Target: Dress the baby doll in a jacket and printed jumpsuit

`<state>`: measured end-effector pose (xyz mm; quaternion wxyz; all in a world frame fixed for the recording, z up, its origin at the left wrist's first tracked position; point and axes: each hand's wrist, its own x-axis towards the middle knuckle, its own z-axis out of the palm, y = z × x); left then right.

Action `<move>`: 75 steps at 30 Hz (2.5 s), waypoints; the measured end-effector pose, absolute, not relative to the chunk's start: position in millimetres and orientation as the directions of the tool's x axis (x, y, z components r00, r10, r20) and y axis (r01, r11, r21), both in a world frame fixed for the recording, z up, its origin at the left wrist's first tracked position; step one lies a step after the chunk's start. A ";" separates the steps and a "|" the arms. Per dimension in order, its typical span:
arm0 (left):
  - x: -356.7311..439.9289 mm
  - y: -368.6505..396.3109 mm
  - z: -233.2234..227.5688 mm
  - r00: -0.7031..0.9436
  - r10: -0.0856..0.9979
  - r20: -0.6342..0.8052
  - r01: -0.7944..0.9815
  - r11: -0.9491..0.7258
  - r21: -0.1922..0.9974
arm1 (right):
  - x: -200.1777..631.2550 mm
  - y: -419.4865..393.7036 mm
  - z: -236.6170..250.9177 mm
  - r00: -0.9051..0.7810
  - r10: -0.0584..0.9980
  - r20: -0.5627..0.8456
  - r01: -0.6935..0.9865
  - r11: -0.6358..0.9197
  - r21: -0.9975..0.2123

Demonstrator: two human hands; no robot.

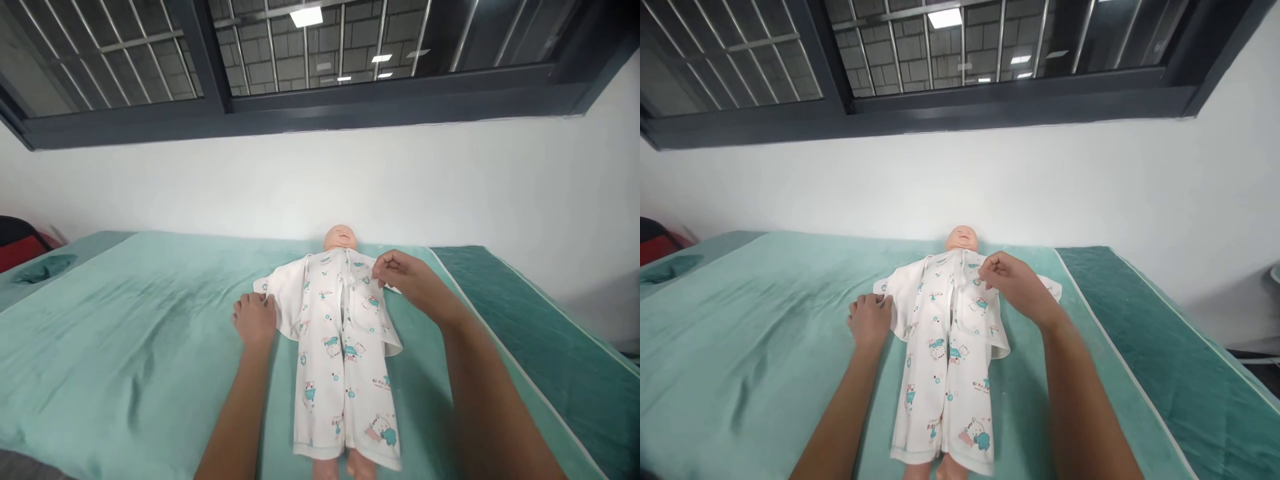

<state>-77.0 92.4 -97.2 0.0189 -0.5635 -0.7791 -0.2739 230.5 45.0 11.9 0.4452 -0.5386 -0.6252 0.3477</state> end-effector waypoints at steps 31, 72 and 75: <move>-13.9 -33.6 -47.3 0.368 0.826 0.427 0.493 -0.563 0.663 | 193.7 85.6 -36.4 0.315 0.892 0.323 0.434 0.167 -0.885; 42.3 153.7 4.2 0.158 0.969 0.191 0.859 -0.230 0.457 | 190.6 94.4 -45.8 0.089 0.951 0.297 0.437 0.231 -0.869; 49.1 159.3 8.2 0.131 0.966 0.224 0.825 -0.232 0.515 | 189.4 96.7 -46.3 0.094 0.942 0.321 0.462 0.244 -0.852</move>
